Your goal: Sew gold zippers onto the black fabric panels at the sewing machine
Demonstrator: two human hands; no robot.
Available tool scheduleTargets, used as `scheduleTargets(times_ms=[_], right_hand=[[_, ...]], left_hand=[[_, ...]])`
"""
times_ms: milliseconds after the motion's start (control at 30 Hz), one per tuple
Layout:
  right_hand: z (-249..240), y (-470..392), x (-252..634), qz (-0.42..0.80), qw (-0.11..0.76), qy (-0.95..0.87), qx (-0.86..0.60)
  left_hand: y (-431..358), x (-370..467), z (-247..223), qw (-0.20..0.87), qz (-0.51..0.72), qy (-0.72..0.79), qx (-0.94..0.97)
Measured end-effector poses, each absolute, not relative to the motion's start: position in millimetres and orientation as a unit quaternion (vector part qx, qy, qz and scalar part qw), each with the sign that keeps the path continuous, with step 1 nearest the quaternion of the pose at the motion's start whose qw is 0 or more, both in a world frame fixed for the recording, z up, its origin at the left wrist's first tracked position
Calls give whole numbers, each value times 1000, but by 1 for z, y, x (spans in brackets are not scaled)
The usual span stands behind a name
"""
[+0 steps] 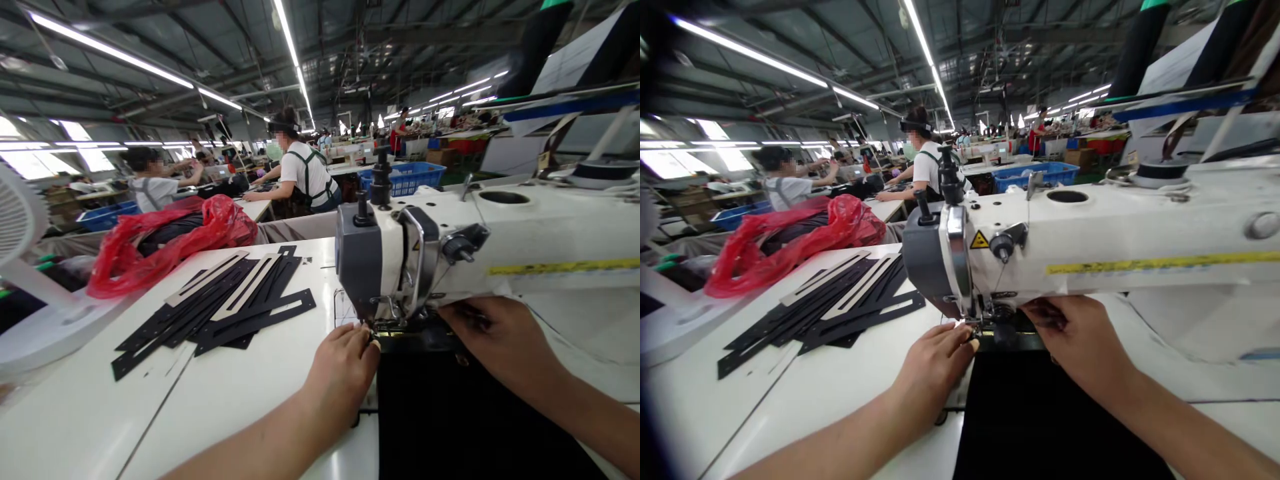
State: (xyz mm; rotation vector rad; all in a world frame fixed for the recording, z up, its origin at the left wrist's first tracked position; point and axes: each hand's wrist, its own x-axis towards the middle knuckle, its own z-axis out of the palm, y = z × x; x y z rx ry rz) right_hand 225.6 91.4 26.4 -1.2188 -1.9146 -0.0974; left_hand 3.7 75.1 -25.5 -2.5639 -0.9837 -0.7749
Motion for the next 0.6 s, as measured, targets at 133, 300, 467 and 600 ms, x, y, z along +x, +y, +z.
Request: scheduleTargets(times_ms=[133,300,467,600], right_hand=[[24,94,228,-47,435,-781,-447],[24,96,227,-1,444,-782,-437],[25,94,226,23,445,-775,-447],[27,94,224,18,426,-776,-465]], left_hand=[[76,4,-26,139,-274,-338,-889],[78,4,-27,117,-276,-347,-888],[80,1,-30,135,-274,-343,-888],[81,2,-30,122,-277,-341,-890]])
